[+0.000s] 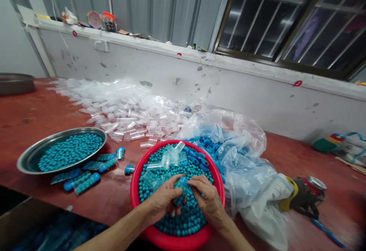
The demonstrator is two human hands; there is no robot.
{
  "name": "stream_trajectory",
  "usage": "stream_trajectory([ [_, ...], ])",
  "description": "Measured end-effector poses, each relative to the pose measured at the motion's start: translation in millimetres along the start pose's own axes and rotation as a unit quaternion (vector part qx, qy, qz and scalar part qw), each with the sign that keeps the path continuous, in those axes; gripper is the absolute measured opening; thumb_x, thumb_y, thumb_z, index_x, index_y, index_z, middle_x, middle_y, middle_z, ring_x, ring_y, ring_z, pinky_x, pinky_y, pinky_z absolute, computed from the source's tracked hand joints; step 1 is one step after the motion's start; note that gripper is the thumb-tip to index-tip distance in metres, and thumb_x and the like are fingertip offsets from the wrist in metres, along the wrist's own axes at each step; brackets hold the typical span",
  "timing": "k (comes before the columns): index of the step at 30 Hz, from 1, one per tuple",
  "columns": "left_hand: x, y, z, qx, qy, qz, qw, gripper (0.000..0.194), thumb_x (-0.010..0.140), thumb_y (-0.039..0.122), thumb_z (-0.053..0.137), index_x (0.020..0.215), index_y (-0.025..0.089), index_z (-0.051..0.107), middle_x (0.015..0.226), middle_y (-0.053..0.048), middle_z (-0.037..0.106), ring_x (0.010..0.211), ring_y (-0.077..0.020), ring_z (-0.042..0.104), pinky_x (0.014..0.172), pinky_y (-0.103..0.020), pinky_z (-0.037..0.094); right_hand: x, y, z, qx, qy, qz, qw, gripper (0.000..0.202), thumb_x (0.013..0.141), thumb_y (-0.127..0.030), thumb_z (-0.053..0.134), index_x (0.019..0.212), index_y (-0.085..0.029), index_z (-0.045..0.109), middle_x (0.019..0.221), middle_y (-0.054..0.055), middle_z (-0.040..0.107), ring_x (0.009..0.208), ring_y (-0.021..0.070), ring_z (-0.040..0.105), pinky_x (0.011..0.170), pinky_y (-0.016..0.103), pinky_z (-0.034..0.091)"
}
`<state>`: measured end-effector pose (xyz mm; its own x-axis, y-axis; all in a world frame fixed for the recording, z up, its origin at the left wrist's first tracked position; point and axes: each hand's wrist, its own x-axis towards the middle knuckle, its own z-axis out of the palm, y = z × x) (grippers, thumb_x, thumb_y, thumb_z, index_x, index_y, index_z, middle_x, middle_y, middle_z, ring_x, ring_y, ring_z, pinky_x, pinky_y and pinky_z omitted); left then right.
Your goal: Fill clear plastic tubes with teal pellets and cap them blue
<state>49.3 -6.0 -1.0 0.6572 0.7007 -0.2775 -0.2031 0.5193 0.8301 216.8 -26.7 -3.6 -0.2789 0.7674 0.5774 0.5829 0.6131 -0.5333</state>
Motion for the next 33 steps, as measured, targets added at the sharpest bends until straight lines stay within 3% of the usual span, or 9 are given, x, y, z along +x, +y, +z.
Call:
stream_trajectory([
  [5, 0.9, -5.7, 3.3, 0.055, 0.061, 0.014, 0.997, 0.059, 0.065, 0.038, 0.058, 0.115, 0.017, 0.035, 0.045, 0.007, 0.052, 0.025, -0.0055, 0.039, 0.025, -0.013, 0.02, 0.2, -5.7, -3.7, -0.046, -0.052, -0.06, 0.996, 0.032, 0.081, -0.004, 0.041, 0.102, -0.022, 0.058, 0.089, 0.006, 0.061, 0.081, 0.0174, 0.055, 0.073, 0.034, 0.046],
  [8, 0.2, -7.2, 5.5, 0.068, 0.086, 0.009, 0.994, 0.051, 0.065, 0.038, 0.057, 0.108, 0.018, 0.039, 0.041, 0.009, 0.048, 0.024, -0.0038, 0.034, 0.025, -0.012, 0.021, -3.6, -7.2, -1.0, -0.034, -0.061, -0.05, 0.996, 0.031, 0.082, -0.005, 0.039, 0.1, -0.022, 0.059, 0.089, 0.006, 0.061, 0.081, 0.0176, 0.055, 0.071, 0.032, 0.047],
  [13, -2.9, -1.5, 1.7, 0.09, 0.039, 0.049, 0.994, 0.043, 0.067, 0.039, 0.056, 0.101, 0.019, 0.039, 0.048, 0.008, 0.051, 0.027, -0.0046, 0.041, 0.026, -0.012, 0.023, -5.2, -7.5, 0.3, 0.041, 0.015, 0.142, 0.989, 0.02, 0.079, -0.015, 0.049, 0.097, -0.02, 0.056, 0.091, 0.005, 0.062, 0.084, 0.0176, 0.057, 0.074, 0.029, 0.047],
  [15, -4.0, 0.6, -0.6, 0.097, 0.031, 0.054, 0.993, 0.043, 0.068, 0.04, 0.056, 0.1, 0.018, 0.039, 0.05, 0.007, 0.052, 0.028, -0.0049, 0.043, 0.026, -0.012, 0.025, -3.3, -9.1, -1.7, 0.05, -0.001, 0.19, 0.98, 0.014, 0.078, -0.021, 0.053, 0.091, -0.02, 0.059, 0.082, 0.003, 0.063, 0.075, 0.0173, 0.059, 0.068, 0.028, 0.048],
  [18, -5.8, -0.4, -2.5, 0.094, 0.033, 0.054, 0.994, 0.047, 0.07, 0.043, 0.054, 0.106, 0.017, 0.038, 0.053, 0.006, 0.053, 0.029, -0.0052, 0.044, 0.026, -0.012, 0.024, -1.6, -13.7, -4.4, 0.048, -0.047, 0.156, 0.985, 0.011, 0.08, -0.023, 0.052, 0.085, -0.02, 0.062, 0.076, 0.002, 0.063, 0.071, 0.0161, 0.059, 0.065, 0.026, 0.046],
  [21, -8.5, -3.0, -3.2, 0.096, 0.03, 0.05, 0.994, 0.054, 0.071, 0.044, 0.053, 0.114, 0.017, 0.035, 0.055, 0.005, 0.054, 0.03, -0.0053, 0.044, 0.027, -0.013, 0.025, -1.3, -18.8, -5.4, 0.025, -0.054, 0.11, 0.992, 0.014, 0.081, -0.02, 0.049, 0.084, -0.02, 0.063, 0.078, 0.003, 0.063, 0.072, 0.0152, 0.059, 0.066, 0.025, 0.045],
  [25, -10.9, -4.5, -1.9, 0.091, 0.026, 0.042, 0.995, 0.052, 0.07, 0.041, 0.055, 0.112, 0.016, 0.038, 0.054, 0.005, 0.053, 0.029, -0.0036, 0.039, 0.027, -0.013, 0.023, -0.9, -22.0, -5.6, 0.052, -0.075, 0.112, 0.989, 0.013, 0.08, -0.018, 0.051, 0.08, -0.02, 0.064, 0.072, 0.001, 0.063, 0.066, 0.0137, 0.059, 0.062, 0.023, 0.044],
  [30, -9.6, -7.0, 5.7, 0.094, 0.097, 0.015, 0.991, 0.046, 0.069, 0.037, 0.053, 0.108, 0.016, 0.04, 0.043, 0.01, 0.045, 0.026, -0.0034, 0.032, 0.026, -0.013, 0.022, -3.1, -18.7, -5.2, 0.021, -0.115, 0.068, 0.991, 0.02, 0.084, -0.017, 0.042, 0.082, -0.018, 0.062, 0.074, 0.004, 0.061, 0.069, 0.0144, 0.057, 0.063, 0.024, 0.043],
  [33, -9.2, -7.5, 7.7, 0.109, 0.098, 0.024, 0.989, 0.045, 0.069, 0.037, 0.053, 0.106, 0.017, 0.042, 0.043, 0.01, 0.043, 0.027, -0.0037, 0.034, 0.026, -0.012, 0.022, -4.7, -16.4, -4.3, 0.03, -0.114, 0.078, 0.99, 0.017, 0.083, -0.018, 0.045, 0.082, -0.019, 0.062, 0.073, 0.003, 0.061, 0.069, 0.0144, 0.057, 0.063, 0.024, 0.044],
])
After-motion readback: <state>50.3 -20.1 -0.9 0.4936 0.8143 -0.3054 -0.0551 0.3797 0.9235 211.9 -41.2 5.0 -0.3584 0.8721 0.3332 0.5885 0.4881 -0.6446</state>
